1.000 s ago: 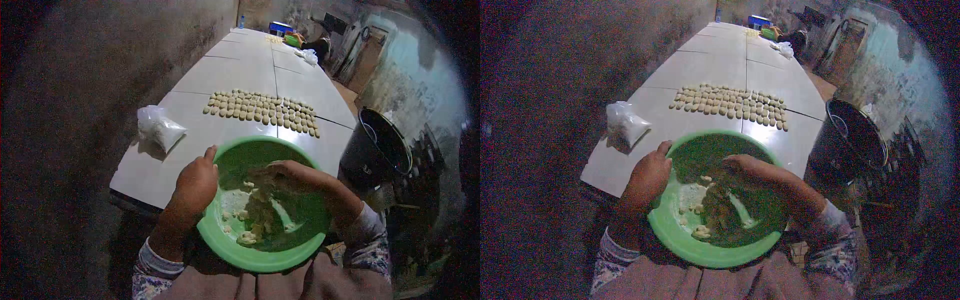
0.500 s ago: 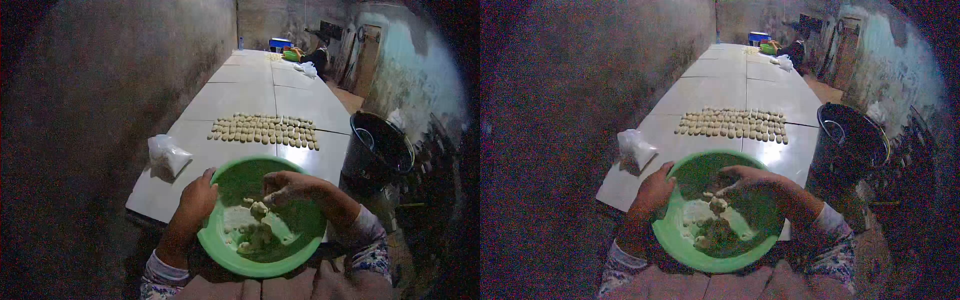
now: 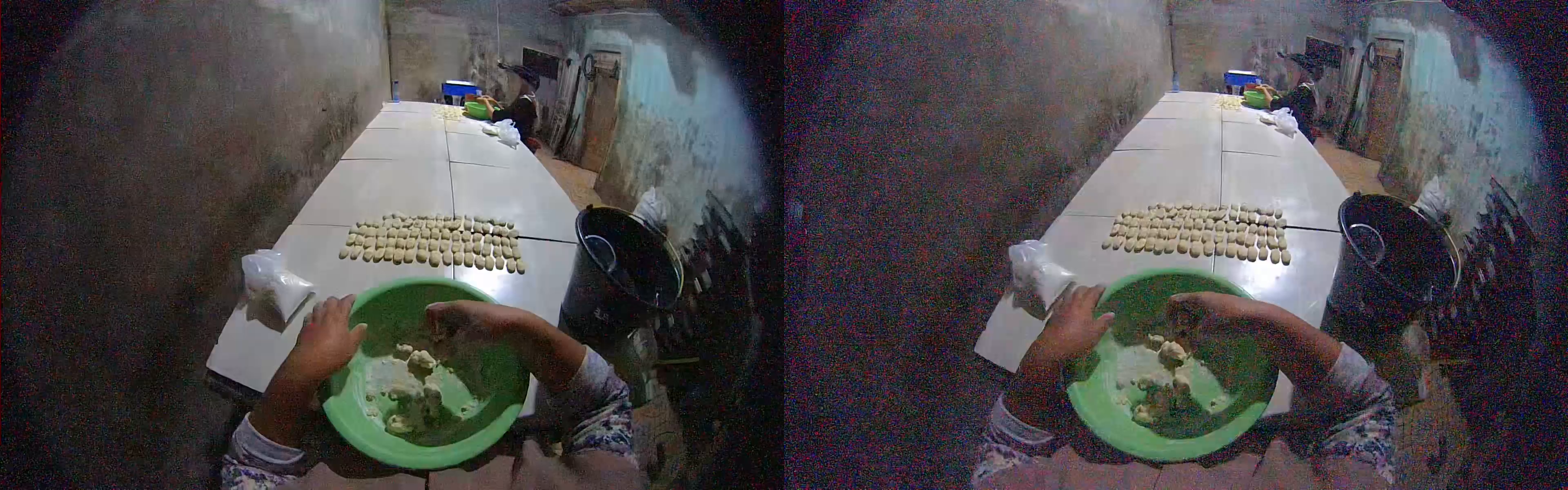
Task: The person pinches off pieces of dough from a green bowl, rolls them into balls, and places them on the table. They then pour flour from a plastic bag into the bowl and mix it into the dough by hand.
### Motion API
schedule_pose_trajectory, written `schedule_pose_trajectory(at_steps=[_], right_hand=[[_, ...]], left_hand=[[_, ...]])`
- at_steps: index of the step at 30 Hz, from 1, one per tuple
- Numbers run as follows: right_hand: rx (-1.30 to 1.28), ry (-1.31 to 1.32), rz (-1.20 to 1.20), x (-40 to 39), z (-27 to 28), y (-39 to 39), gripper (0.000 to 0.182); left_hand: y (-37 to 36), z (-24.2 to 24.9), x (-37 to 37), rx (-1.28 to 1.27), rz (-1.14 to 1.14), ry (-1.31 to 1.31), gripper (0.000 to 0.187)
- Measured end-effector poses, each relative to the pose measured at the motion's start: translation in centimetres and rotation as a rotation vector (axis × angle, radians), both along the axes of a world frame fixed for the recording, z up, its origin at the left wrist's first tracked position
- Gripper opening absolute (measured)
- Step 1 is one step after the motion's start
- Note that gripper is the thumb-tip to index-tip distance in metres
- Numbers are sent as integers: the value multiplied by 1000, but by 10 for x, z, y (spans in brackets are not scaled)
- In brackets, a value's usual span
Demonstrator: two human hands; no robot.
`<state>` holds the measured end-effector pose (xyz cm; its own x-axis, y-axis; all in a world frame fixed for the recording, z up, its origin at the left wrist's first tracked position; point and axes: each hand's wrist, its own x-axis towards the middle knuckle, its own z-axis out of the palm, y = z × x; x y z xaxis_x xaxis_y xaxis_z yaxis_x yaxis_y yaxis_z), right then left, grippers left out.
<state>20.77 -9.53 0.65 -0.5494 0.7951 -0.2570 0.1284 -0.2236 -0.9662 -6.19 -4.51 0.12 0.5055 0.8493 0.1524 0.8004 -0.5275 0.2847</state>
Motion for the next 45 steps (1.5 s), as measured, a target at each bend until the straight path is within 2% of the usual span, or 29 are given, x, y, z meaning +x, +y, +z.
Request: schedule_pose_trajectory(at_steps=[1, 3, 5, 7, 9, 10, 11, 13, 17, 19, 20, 24, 26, 27, 29, 30, 31, 32, 33, 34, 35, 37, 38, 39, 41, 42, 43, 45], right_hand=[[1, 1, 1, 3, 1, 6, 39], [158, 42, 203, 10, 6, 17, 40], [151, 37, 179, 7, 11, 20, 39], [141, 30, 156, 0, 21, 16, 38], [229, -140, 114, -5, 30, 13, 39], [202, -31, 119, 0, 18, 19, 38], [198, -28, 112, 5, 15, 20, 38], [204, -79, 73, 18, 9, 22, 38], [240, 0, 16, 20, 14, 22, 39], [138, 26, 43, 24, 7, 27, 41], [46, 50, 71, 26, 5, 29, 44], [11, 72, 71, 23, 5, 28, 43], [336, -158, 131, 18, 8, 26, 41], [340, -160, 130, 14, 12, 23, 41], [196, -111, 123, 7, 24, 13, 34], [315, -175, 143, 9, 19, 14, 31], [318, -176, 143, 10, 13, 16, 31], [181, -154, 149, 12, 6, 19, 31], [43, -130, 155, 13, 2, 22, 31], [335, -265, 301, 16, 1, 24, 31], [337, -266, 303, 16, -4, 25, 31], [571, -291, 278, 14, -15, 24, 27], [604, -395, 286, 13, -12, 26, 22], [603, -394, 286, 12, -7, 27, 22], [739, -588, 196, 7, 10, 19, 21], [811, -625, 122, 2, 23, 12, 31], [811, -625, 122, 0, 32, 6, 31], [589, -674, -115, -2, 42, 0, 45]], left_hand=[[3, 7, 4, 1, 1, 1, 52], [9, 19, 13, 87, -200, -134, 50], [11, 33, 24, 96, -281, -162, 48], [14, 43, 38, -97, -386, -180, 46], [18, 52, 51, -171, -387, -150, 45], [23, 49, 55, -266, -378, -142, 45], [28, 46, 59, -363, -369, -132, 44], [39, 35, 60, -348, -383, -139, 43], [43, 34, 64, -492, -398, -229, 37], [38, 44, 63, -690, -395, -257, 35], [39, 39, 63, -666, -430, -289, 33], [47, 21, 57, -656, -498, -329, 32], [46, 25, 55, -711, -480, -352, 32], [45, 27, 55, -766, -459, -373, 32], [51, 15, 54, -689, -502, -348, 33], [53, 11, 53, -684, -539, -350, 33], [54, 9, 53, -678, -576, -352, 34], [47, 20, 54, -781, -546, -347, 34], [48, 17, 54, -779, -544, -347, 34], [48, 11, 53, -772, -580, -325, 35], [46, 10, 52, -767, -616, -303, 35], [41, 12, 50, -782, -629, -314, 37], [41, 11, 49, -732, -655, -252, 38], [41, 11, 48, -683, -680, -190, 39], [41, 8, 47, -650, -680, -219, 41], [43, 7, 47, -671, -659, -205, 41], [45, 6, 48, -690, -637, -191, 40], [46, 4, 48, -708, -682, -221, 39]])
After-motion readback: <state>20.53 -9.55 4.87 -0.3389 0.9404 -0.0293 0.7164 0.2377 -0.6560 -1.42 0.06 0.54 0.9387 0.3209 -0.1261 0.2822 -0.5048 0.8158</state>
